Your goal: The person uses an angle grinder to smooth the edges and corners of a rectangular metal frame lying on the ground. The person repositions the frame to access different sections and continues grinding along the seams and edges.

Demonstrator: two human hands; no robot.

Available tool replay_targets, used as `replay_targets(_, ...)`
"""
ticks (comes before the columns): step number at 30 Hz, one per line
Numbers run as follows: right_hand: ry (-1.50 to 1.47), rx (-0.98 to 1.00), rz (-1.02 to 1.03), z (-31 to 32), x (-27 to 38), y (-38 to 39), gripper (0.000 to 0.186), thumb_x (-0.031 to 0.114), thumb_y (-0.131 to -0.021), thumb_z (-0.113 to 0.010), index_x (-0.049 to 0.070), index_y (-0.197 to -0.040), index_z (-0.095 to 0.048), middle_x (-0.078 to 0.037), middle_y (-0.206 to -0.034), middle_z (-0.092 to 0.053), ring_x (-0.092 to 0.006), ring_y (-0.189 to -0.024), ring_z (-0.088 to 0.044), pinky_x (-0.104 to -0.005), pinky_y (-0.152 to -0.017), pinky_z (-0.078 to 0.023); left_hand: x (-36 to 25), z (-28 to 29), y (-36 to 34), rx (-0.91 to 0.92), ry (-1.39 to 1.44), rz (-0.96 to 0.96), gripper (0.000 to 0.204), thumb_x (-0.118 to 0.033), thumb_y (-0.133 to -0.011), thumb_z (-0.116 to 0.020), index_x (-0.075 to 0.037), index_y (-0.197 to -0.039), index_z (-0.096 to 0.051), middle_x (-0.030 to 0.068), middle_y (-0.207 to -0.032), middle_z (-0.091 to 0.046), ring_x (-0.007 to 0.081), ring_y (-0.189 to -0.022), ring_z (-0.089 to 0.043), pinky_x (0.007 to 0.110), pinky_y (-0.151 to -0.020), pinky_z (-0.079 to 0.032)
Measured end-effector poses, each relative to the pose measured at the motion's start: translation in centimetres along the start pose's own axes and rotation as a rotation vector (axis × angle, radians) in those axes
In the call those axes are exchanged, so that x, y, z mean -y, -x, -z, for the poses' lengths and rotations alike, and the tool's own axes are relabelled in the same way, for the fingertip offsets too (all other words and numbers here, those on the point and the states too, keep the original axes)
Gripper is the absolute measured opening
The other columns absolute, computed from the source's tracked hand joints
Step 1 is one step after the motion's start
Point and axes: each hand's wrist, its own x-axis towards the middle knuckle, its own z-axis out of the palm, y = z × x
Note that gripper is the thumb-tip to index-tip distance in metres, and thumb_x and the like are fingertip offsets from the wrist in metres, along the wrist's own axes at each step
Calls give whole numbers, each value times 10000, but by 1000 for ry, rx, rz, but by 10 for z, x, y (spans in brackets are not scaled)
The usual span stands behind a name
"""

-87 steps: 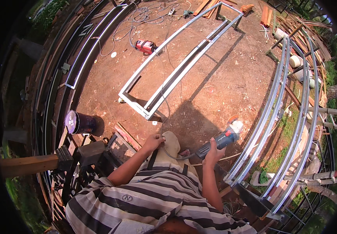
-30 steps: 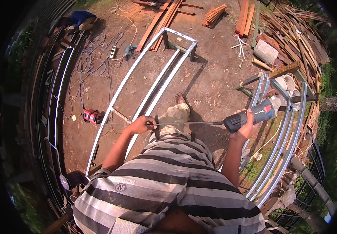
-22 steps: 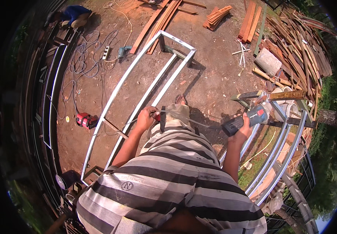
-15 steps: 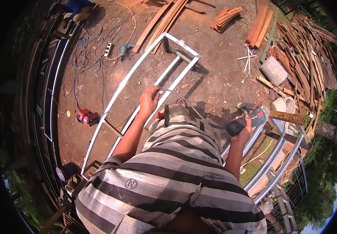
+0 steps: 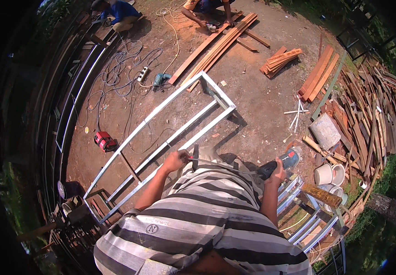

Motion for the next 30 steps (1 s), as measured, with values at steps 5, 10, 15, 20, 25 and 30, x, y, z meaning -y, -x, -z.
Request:
replay_targets(5, 265, -72, -80, -3, -15, -34, 327, 274, -762, -847, 54, -966, -718, -75, -852, -684, -247, -692, -696, -409, -648, -590, -22, -22, 55, -108, 1, 373, 259, -275, -926, -654, -123, -1114, -746, 188, -1070, -765, 397, -1043, -723, 485, -895, -567)
replay_targets(10, 231, -3, -148, 17, -41, -39, 369, 241, -771, -851, -19, -993, -715, -99, -869, -697, -263, -702, -703, -426, -671, -595, -27, -24, 93, -182, -276, 561, 309, -322, -926, -653, -109, -1133, -736, 239, -1033, -756, 423, -1004, -734, 528, -885, -583)
replay_targets(15, 245, 131, -305, 31, -71, -33, 296, 275, -824, -802, 59, -1004, -708, -80, -865, -705, -280, -693, -706, -443, -662, -607, 59, -44, 86, -102, -266, 709, 340, -275, -921, -612, -130, -1192, -757, 228, -1140, -758, 404, -1083, -736, 491, -921, -589)
replay_targets(20, 324, 72, -241, 69, -95, -18, 216, 304, -861, -745, 118, -943, -673, -60, -813, -673, -283, -647, -678, -439, -647, -601, 128, -40, 23, 294, -229, 663, 459, -321, -1016, -557, -81, -1396, -651, 209, -1361, -689, 327, -1272, -674, 458, -1035, -545)
replay_targets(25, 421, -172, -249, 95, -127, 91, 197, 298, -886, -688, 112, -939, -649, -75, -797, -649, -283, -662, -683, -443, -636, -594, 232, -81, -39, 166, -384, 644, 763, -390, -999, -621, -140, -1639, -290, 192, -1603, -462, 405, -1448, -499, 555, -1113, -468)
replay_targets(30, 461, -424, -273, 126, -172, 211, 239, 267, -869, -720, 68, -958, -621, -114, -772, -629, -307, -684, -679, -444, -663, -602, 344, -102, -70, 373, -263, 407, 918, -575, -912, -696, -106, -1604, -317, 207, -1463, -600, 409, -1309, -618, 525, -1046, -525)
